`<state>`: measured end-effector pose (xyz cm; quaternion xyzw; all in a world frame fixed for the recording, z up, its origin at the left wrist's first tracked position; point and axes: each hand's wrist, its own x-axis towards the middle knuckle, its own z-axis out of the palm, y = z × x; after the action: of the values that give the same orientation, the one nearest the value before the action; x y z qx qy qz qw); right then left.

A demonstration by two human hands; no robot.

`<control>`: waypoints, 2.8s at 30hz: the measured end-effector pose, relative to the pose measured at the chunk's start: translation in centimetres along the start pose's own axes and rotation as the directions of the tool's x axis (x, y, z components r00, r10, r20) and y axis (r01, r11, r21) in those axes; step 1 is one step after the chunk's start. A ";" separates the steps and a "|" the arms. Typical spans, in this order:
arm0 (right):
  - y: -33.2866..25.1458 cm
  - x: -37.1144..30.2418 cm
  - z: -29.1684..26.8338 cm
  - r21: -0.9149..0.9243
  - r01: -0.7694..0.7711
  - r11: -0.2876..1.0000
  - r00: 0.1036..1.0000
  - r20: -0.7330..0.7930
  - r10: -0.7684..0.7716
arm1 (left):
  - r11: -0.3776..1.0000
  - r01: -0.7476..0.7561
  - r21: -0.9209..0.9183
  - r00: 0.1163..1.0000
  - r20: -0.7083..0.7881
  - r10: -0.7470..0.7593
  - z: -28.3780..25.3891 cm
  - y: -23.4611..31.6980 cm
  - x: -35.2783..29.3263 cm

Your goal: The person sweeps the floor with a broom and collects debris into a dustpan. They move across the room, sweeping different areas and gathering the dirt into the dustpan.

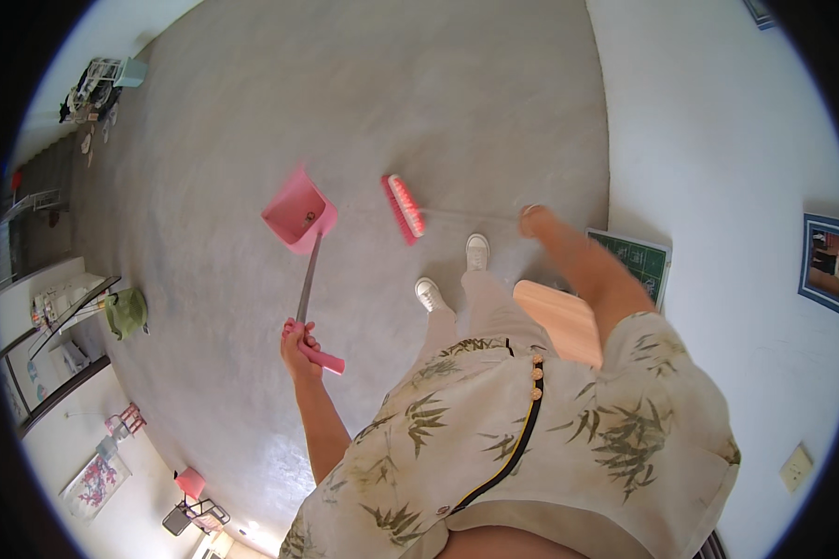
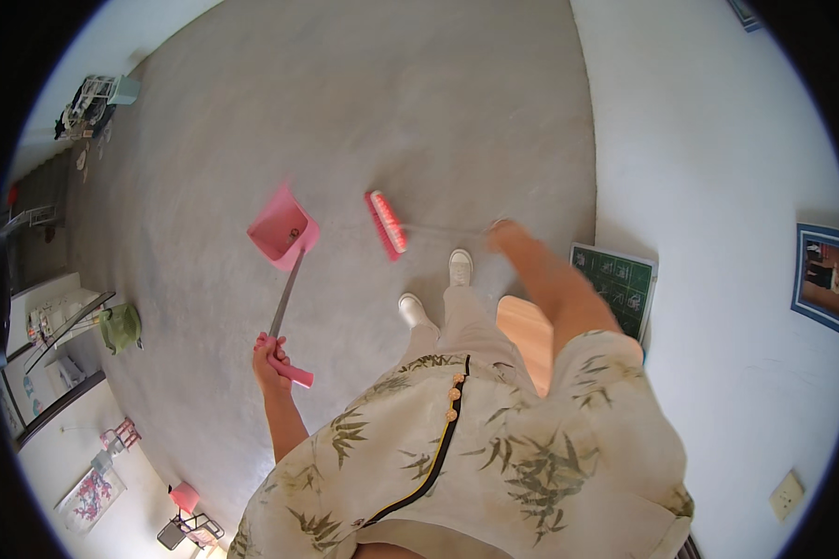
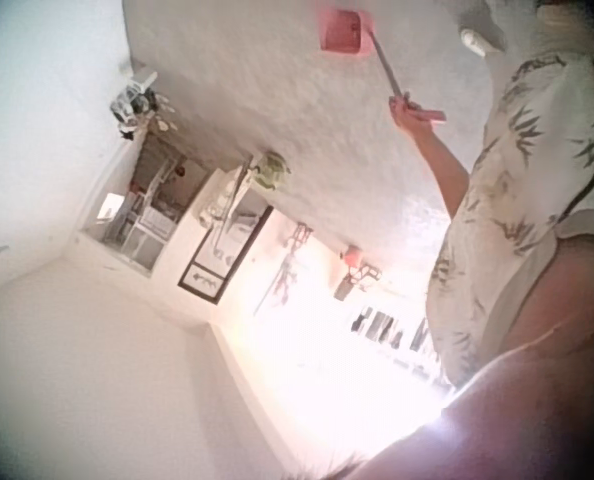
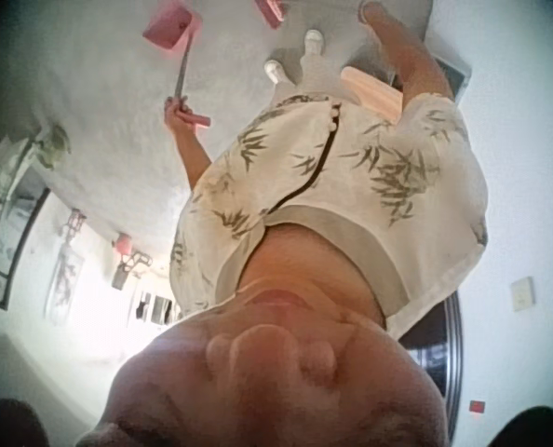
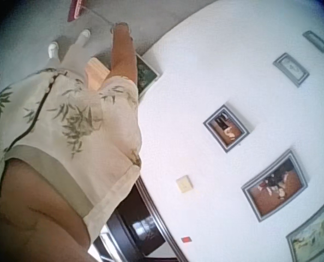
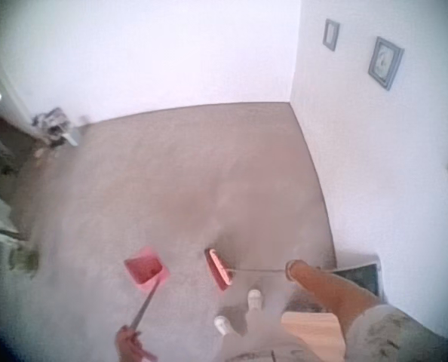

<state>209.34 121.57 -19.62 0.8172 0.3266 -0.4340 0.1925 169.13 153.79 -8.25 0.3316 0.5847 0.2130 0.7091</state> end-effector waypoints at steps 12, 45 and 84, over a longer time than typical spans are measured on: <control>12.5 -14.6 -18.5 -0.123 -0.387 0.914 0.922 -0.042 0.385 | 0.959 0.222 -0.174 0.972 0.116 -0.204 3.7 4.8 -3.2; -7.1 -16.5 28.4 0.587 -0.211 0.781 0.939 -0.101 0.330 | 0.980 0.197 0.037 0.926 0.321 -0.198 -7.5 -8.3 10.8; -40.1 -26.5 41.3 0.232 0.531 -0.815 0.758 0.301 0.579 | 0.841 -0.110 0.529 0.576 0.724 -0.380 -6.9 0.7 7.5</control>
<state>146.29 115.68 -21.44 0.4223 -0.4758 -0.0565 -0.7695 164.22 160.96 -13.56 0.5220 0.2565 -0.1849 0.7922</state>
